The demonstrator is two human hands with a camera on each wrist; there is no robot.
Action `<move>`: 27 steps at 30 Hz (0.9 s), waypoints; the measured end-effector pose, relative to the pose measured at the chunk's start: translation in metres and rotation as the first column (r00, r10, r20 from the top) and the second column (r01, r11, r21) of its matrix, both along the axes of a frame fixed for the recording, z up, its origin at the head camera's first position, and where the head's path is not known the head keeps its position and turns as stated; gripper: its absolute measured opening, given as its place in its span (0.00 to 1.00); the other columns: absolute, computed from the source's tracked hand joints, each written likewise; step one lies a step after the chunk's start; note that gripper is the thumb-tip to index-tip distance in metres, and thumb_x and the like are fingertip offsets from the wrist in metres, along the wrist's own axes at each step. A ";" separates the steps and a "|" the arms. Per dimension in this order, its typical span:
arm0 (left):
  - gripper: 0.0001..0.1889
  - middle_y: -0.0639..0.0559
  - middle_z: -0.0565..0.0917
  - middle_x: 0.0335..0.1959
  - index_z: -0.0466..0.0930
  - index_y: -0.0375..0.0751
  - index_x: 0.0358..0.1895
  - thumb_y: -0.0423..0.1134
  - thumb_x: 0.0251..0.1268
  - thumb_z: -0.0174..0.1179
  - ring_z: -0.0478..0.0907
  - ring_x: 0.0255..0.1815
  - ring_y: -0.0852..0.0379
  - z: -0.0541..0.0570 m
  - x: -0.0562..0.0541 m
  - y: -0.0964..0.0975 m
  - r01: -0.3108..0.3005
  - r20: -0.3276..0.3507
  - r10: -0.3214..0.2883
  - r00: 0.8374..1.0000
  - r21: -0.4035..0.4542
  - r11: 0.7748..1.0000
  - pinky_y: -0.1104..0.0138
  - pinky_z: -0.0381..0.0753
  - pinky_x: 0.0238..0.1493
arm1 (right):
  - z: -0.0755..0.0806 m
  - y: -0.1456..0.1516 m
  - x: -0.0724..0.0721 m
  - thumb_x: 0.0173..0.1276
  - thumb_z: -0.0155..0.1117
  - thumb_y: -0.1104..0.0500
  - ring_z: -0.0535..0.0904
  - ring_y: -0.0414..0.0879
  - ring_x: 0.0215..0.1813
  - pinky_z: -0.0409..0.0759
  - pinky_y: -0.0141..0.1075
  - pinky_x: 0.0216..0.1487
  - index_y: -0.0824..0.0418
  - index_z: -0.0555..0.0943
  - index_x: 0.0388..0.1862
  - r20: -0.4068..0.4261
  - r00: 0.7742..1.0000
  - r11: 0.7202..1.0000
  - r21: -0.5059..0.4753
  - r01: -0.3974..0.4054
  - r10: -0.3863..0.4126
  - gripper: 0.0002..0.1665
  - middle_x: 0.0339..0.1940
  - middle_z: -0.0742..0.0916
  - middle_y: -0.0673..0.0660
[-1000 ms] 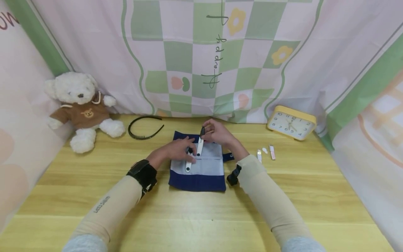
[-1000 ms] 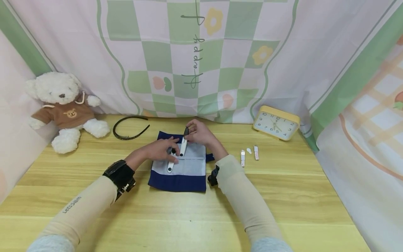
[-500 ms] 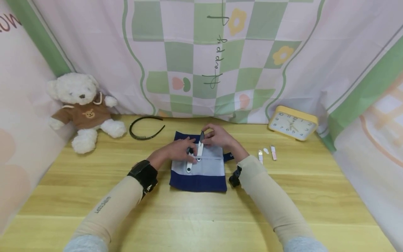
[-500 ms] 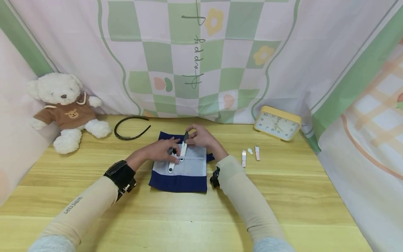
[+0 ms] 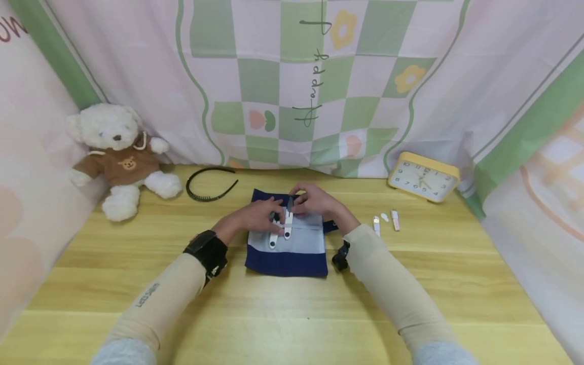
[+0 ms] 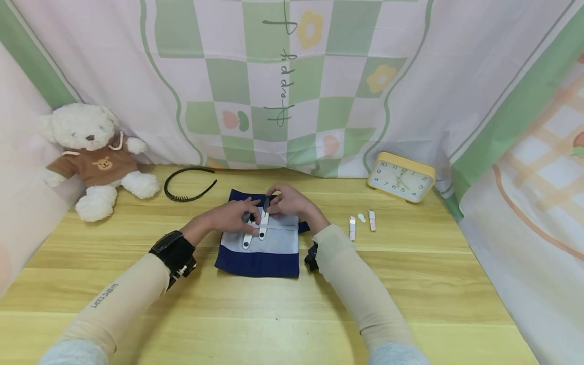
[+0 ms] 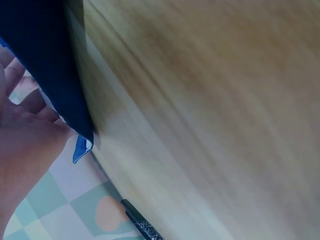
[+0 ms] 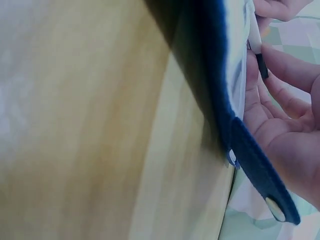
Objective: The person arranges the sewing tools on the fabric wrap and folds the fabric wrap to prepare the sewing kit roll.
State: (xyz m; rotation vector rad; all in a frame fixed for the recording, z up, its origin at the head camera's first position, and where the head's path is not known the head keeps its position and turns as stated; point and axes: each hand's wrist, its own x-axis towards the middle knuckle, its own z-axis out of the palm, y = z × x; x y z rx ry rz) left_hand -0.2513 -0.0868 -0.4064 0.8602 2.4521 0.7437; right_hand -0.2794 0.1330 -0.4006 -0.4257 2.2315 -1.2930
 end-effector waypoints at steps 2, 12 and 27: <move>0.08 0.35 0.58 0.79 0.83 0.49 0.42 0.46 0.67 0.70 0.41 0.81 0.32 0.000 0.000 0.000 -0.004 0.002 0.004 1.000 0.005 1.000 0.41 0.46 0.77 | 0.001 0.000 0.000 0.73 0.63 0.68 0.84 0.52 0.41 0.86 0.44 0.46 0.67 0.70 0.67 0.021 1.000 1.000 -0.003 -0.011 0.011 0.26 0.42 0.84 0.63; 0.10 0.35 0.58 0.79 0.84 0.48 0.45 0.47 0.67 0.70 0.41 0.81 0.32 -0.001 0.000 -0.003 0.000 0.001 0.000 1.000 0.011 1.000 0.42 0.46 0.77 | 0.000 -0.003 0.003 0.70 0.65 0.71 0.83 0.55 0.47 0.86 0.44 0.49 0.71 0.70 0.66 0.020 0.998 0.998 0.005 -0.063 0.063 0.27 0.49 0.82 0.67; 0.10 0.36 0.58 0.79 0.84 0.48 0.44 0.46 0.66 0.70 0.41 0.81 0.33 -0.003 -0.002 -0.002 -0.003 0.008 0.003 1.000 0.012 1.000 0.44 0.43 0.78 | 0.003 -0.006 0.007 0.68 0.65 0.73 0.82 0.54 0.49 0.84 0.41 0.48 0.75 0.76 0.60 -0.023 0.990 0.985 0.103 -0.139 0.142 0.21 0.48 0.84 0.65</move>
